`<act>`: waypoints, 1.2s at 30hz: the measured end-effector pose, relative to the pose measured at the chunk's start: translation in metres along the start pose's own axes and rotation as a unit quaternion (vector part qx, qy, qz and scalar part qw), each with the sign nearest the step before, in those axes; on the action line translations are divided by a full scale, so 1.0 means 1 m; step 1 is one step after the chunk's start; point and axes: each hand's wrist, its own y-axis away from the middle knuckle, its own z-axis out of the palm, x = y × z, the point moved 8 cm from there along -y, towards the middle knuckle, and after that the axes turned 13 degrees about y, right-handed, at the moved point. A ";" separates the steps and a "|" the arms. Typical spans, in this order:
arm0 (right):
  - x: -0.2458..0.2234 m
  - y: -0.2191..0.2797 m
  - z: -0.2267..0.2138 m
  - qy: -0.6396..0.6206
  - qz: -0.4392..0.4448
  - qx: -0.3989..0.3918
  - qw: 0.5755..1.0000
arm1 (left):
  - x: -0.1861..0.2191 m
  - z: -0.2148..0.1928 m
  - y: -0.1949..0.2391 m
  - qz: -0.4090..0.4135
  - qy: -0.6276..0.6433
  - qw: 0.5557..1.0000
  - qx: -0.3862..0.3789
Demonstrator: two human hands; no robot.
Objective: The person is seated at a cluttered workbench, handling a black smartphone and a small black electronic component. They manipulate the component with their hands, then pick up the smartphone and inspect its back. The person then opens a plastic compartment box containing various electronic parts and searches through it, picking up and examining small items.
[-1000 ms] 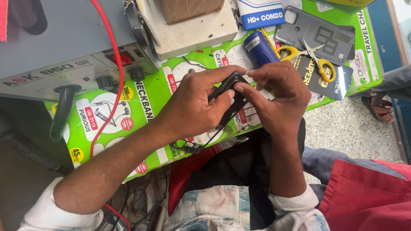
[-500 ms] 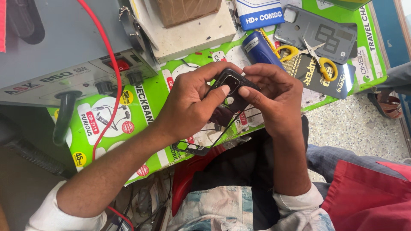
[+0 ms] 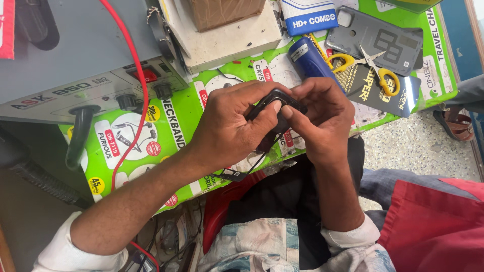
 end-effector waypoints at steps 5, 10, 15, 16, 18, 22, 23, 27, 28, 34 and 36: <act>0.001 -0.005 0.004 -0.019 0.012 -0.001 1.000 | -0.004 0.000 0.002 0.004 0.065 0.998 0.007; 0.000 -0.004 0.008 -0.034 0.024 -0.002 0.999 | -0.014 -0.006 0.002 -0.022 0.081 0.996 0.025; -0.002 -0.002 0.005 -0.030 0.014 0.035 0.999 | -0.012 -0.005 -0.001 -0.041 0.044 0.998 -0.014; -0.001 -0.003 0.002 -0.044 0.027 0.049 0.997 | -0.014 -0.003 -0.001 -0.061 0.047 0.997 -0.028; -0.001 -0.003 0.000 -0.049 0.036 0.062 0.996 | -0.002 -0.001 -0.003 0.023 -0.011 0.999 -0.025; -0.002 -0.003 0.002 -0.022 0.022 0.060 0.998 | 0.007 -0.001 -0.002 0.105 -0.081 0.991 -0.028; -0.001 -0.003 0.002 -0.016 0.018 0.061 0.998 | 0.008 -0.003 -0.001 0.113 -0.088 0.989 -0.027; 0.005 -0.004 -0.001 -0.016 0.018 0.063 0.998 | 0.011 -0.010 -0.001 0.115 -0.105 0.988 -0.009; 0.008 -0.007 -0.002 -0.015 0.023 0.066 0.997 | 0.011 -0.012 -0.001 0.108 -0.107 0.988 -0.002; 0.014 -0.013 -0.002 -0.028 0.018 0.072 0.997 | 0.016 -0.019 -0.007 0.124 -0.126 0.984 0.024; 0.016 -0.013 -0.002 -0.025 0.018 0.069 0.997 | 0.014 -0.020 -0.006 0.123 -0.137 0.983 0.024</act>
